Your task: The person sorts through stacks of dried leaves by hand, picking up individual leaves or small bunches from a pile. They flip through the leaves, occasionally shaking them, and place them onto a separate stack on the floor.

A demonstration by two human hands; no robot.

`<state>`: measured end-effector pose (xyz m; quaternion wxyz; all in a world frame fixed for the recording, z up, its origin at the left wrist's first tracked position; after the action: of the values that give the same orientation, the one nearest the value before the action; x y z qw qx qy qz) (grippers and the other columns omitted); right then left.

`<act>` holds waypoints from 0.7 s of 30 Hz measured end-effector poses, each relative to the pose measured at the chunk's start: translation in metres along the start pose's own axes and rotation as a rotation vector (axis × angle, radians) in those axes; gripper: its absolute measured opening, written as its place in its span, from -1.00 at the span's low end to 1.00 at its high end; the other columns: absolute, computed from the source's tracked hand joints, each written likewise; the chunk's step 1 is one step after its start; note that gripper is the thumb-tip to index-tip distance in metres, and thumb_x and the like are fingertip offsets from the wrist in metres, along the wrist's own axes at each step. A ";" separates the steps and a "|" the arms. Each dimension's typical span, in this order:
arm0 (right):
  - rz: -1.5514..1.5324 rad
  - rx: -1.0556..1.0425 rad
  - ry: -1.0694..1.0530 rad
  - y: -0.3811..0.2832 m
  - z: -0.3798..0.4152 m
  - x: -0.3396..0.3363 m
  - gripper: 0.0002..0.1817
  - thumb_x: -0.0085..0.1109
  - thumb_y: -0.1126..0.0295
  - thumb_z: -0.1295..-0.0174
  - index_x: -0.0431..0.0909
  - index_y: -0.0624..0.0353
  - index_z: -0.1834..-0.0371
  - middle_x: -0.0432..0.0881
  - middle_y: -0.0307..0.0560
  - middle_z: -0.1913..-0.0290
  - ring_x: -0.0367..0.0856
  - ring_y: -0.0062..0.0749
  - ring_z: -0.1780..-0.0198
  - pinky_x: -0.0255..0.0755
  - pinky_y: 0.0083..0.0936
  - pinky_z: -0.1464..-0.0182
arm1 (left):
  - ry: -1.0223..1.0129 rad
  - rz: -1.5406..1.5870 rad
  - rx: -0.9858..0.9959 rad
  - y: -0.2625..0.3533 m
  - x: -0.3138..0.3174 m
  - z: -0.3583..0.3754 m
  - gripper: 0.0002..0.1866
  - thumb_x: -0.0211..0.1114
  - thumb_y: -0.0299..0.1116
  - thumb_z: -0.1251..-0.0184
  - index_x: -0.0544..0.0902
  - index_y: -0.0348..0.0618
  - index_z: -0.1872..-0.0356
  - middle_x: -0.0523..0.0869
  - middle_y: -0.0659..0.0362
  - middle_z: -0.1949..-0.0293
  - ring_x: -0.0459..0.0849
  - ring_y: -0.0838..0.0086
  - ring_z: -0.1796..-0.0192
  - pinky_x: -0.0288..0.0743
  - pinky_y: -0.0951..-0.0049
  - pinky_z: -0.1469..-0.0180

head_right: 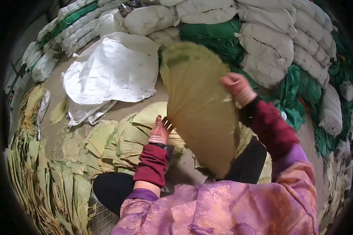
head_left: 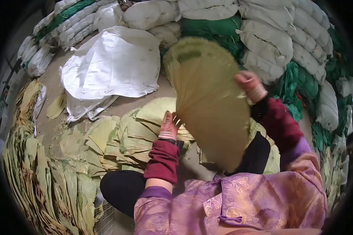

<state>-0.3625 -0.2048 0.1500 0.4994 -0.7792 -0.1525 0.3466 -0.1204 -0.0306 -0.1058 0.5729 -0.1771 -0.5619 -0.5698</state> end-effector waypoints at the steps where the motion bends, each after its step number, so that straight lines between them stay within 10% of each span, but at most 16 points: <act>1: 0.235 0.082 0.074 0.014 -0.004 0.026 -0.71 0.07 0.31 -0.23 0.32 0.14 0.61 0.24 -0.48 0.58 0.16 -0.73 0.53 0.09 -0.62 0.51 | -0.004 -0.105 0.006 -0.006 -0.013 0.000 -0.40 0.03 -0.04 -0.40 0.13 -0.07 -0.34 0.22 -0.01 -0.31 0.25 0.08 -0.28 0.24 0.01 -0.21; 10: -0.115 0.199 0.206 0.007 0.004 -0.021 -0.78 0.09 0.30 -0.27 0.49 0.18 0.46 0.40 -0.43 0.54 0.30 -0.75 0.49 0.24 -0.68 0.46 | 0.197 -0.084 -0.024 -0.020 -0.047 -0.013 -0.83 0.06 -0.17 -0.40 0.49 0.01 0.24 0.50 0.36 0.38 0.31 0.58 0.45 0.20 0.43 0.41; 11: -0.100 0.203 0.213 -0.006 0.005 -0.023 -0.78 0.09 0.30 -0.27 0.49 0.18 0.46 0.40 -0.43 0.54 0.30 -0.75 0.49 0.24 -0.68 0.46 | -0.355 0.061 -0.089 -0.040 -0.098 -0.048 -0.77 0.07 -0.18 -0.39 0.46 -0.03 0.04 0.55 0.26 0.21 0.47 0.46 0.24 0.35 0.38 0.24; 14: 0.040 0.153 0.106 -0.034 0.003 -0.016 -0.79 0.08 0.28 -0.28 0.51 0.21 0.38 0.44 -0.42 0.48 0.34 -0.75 0.45 0.27 -0.69 0.42 | 0.111 -0.548 -0.152 -0.059 -0.003 -0.006 -0.60 0.09 -0.35 -0.31 0.34 -0.15 -0.15 0.47 0.11 0.02 0.45 0.43 0.11 0.38 0.37 0.02; 17: -0.183 0.169 0.040 -0.071 0.010 0.017 -0.81 0.08 0.31 -0.28 0.53 0.23 0.26 0.48 -0.40 0.41 0.37 -0.75 0.39 0.28 -0.71 0.37 | -0.209 -0.390 -0.173 -0.115 -0.059 -0.043 -0.38 0.09 -0.20 -0.36 0.09 0.01 -0.39 0.28 0.08 -0.30 0.20 0.22 -0.36 0.13 0.26 -0.32; 21: -0.092 -0.040 0.241 -0.077 0.016 0.009 -0.82 0.09 0.34 -0.27 0.53 0.24 0.22 0.50 -0.36 0.37 0.44 -0.71 0.33 0.34 -0.72 0.30 | -0.473 -0.325 0.176 -0.037 0.029 -0.006 -0.23 0.29 -0.25 -0.21 0.08 -0.23 -0.36 0.30 0.06 -0.28 0.26 0.34 -0.32 0.10 0.31 -0.36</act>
<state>-0.3589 -0.1535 0.2105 0.5138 -0.8173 -0.1339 0.2239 -0.1574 -0.0595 -0.0997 0.3406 -0.1624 -0.7481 -0.5458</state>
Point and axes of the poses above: each hand's wrist, its own z-axis away from the middle knuckle, its own x-axis out of the palm, y = z × x, the point moved 1 cm from there along -z, towards the middle knuckle
